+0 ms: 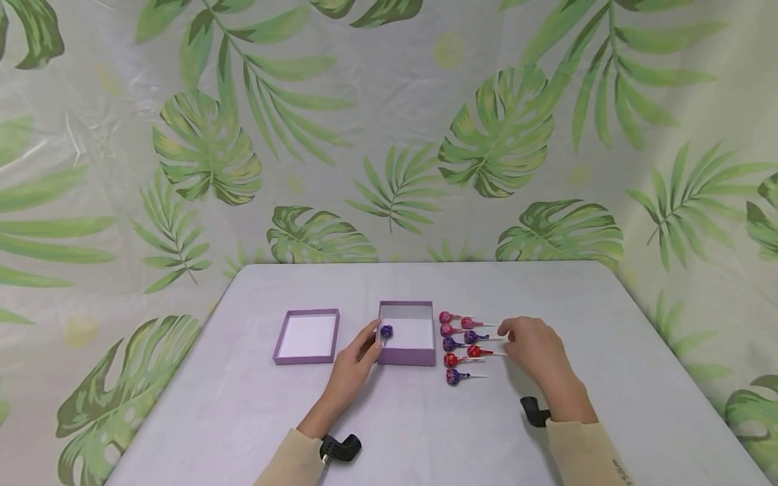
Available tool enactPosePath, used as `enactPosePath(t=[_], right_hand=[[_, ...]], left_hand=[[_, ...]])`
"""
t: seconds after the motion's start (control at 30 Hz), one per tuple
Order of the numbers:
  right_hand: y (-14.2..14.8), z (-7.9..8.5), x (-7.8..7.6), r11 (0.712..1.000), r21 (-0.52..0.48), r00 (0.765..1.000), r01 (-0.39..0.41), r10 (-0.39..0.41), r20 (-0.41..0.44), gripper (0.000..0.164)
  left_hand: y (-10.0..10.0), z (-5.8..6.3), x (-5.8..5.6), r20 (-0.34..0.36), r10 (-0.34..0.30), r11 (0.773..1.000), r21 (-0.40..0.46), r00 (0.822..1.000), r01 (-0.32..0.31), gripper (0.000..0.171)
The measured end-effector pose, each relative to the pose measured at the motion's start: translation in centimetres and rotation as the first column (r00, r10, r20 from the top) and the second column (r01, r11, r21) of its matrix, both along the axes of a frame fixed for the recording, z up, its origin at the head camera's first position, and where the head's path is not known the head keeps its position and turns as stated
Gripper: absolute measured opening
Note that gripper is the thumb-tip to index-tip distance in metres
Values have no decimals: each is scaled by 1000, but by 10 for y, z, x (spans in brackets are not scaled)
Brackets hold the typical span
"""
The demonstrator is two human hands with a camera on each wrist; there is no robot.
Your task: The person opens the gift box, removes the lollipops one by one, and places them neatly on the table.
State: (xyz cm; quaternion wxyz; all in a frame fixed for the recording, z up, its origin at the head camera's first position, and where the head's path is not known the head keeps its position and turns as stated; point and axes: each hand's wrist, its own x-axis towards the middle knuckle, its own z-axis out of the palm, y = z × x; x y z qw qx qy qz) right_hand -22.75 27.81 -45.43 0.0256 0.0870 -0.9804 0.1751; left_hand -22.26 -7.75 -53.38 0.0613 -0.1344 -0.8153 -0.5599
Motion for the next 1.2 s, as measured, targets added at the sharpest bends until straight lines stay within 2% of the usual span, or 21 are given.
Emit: enactPosePath(t=[0.33, 0.53, 1.2], right_hand=[[-13, 8, -3, 1000, -22, 999, 4, -5, -41, 27], [-27, 12, -6, 999, -49, 1000, 15, -16, -21, 29], [-71, 20, -14, 988, -143, 997, -67, 61, -43, 31]], left_hand=[[-1, -4, 1, -11, 0, 1000, 12, 1000, 0, 49], [-1, -4, 0, -22, -2, 1000, 7, 1000, 2, 48], [-1, 0, -1, -23, -5, 1000, -5, 1000, 5, 51]])
